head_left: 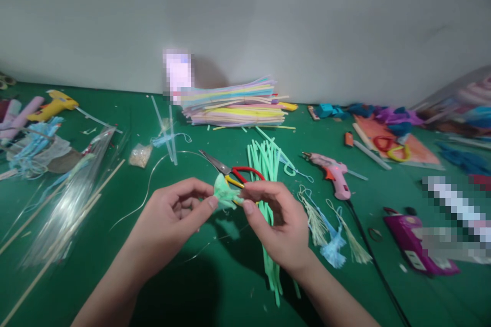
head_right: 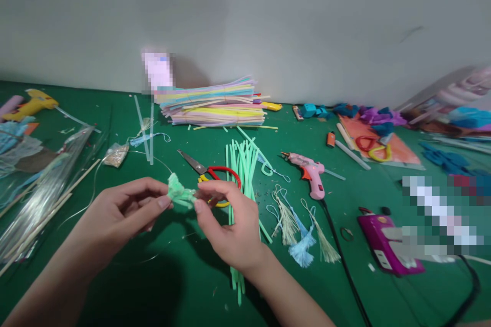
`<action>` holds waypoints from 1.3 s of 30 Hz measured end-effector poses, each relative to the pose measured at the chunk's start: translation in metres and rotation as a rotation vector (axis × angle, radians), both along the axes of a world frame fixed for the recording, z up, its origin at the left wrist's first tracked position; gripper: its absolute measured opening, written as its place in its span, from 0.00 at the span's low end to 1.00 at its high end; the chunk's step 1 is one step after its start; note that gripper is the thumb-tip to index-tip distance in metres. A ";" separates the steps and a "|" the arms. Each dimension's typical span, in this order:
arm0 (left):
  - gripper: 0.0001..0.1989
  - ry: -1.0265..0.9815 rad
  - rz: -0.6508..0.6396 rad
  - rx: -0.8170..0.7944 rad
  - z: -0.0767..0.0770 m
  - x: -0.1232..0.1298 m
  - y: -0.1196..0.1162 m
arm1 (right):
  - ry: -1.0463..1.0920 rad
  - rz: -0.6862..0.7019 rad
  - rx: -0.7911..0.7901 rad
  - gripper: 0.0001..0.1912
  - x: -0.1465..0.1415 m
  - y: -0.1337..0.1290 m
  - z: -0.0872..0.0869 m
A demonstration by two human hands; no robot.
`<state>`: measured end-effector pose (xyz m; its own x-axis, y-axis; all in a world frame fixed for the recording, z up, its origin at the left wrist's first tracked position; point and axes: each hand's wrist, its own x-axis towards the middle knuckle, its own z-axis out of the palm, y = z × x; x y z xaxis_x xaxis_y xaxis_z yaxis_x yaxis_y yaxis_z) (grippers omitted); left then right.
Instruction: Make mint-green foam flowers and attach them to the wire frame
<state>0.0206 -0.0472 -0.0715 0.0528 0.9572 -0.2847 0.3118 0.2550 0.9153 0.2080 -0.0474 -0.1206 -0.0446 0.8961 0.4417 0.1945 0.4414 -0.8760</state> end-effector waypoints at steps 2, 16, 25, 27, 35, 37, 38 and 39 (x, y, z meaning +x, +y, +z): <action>0.16 0.001 -0.012 0.005 -0.002 -0.001 0.001 | 0.046 0.029 -0.045 0.14 0.000 0.001 0.001; 0.11 -0.093 -0.042 0.047 -0.005 -0.004 0.002 | 0.096 0.169 -0.218 0.10 0.000 0.005 0.005; 0.09 -0.256 -0.168 0.043 -0.007 -0.005 0.006 | 0.091 0.220 -0.173 0.12 0.004 0.002 0.003; 0.09 -0.291 -0.168 0.044 -0.007 -0.005 0.006 | 0.078 0.197 -0.141 0.12 0.005 0.001 0.004; 0.11 -0.264 -0.180 0.001 -0.008 -0.007 0.009 | 0.116 0.083 -0.018 0.16 0.000 -0.003 0.004; 0.11 -0.274 -0.202 -0.009 -0.008 -0.007 0.008 | 0.102 0.088 -0.031 0.14 0.000 -0.004 0.005; 0.11 -0.275 -0.198 -0.010 -0.009 -0.007 0.008 | 0.089 0.091 -0.043 0.14 0.000 -0.004 0.005; 0.10 -0.277 -0.185 -0.008 -0.010 -0.007 0.008 | 0.069 0.093 -0.052 0.13 0.000 -0.004 0.006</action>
<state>0.0131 -0.0395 -0.0812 0.3021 0.9217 -0.2432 0.0936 0.2252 0.9698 0.2083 -0.0515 -0.1146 -0.0992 0.9115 0.3992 0.0933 0.4079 -0.9082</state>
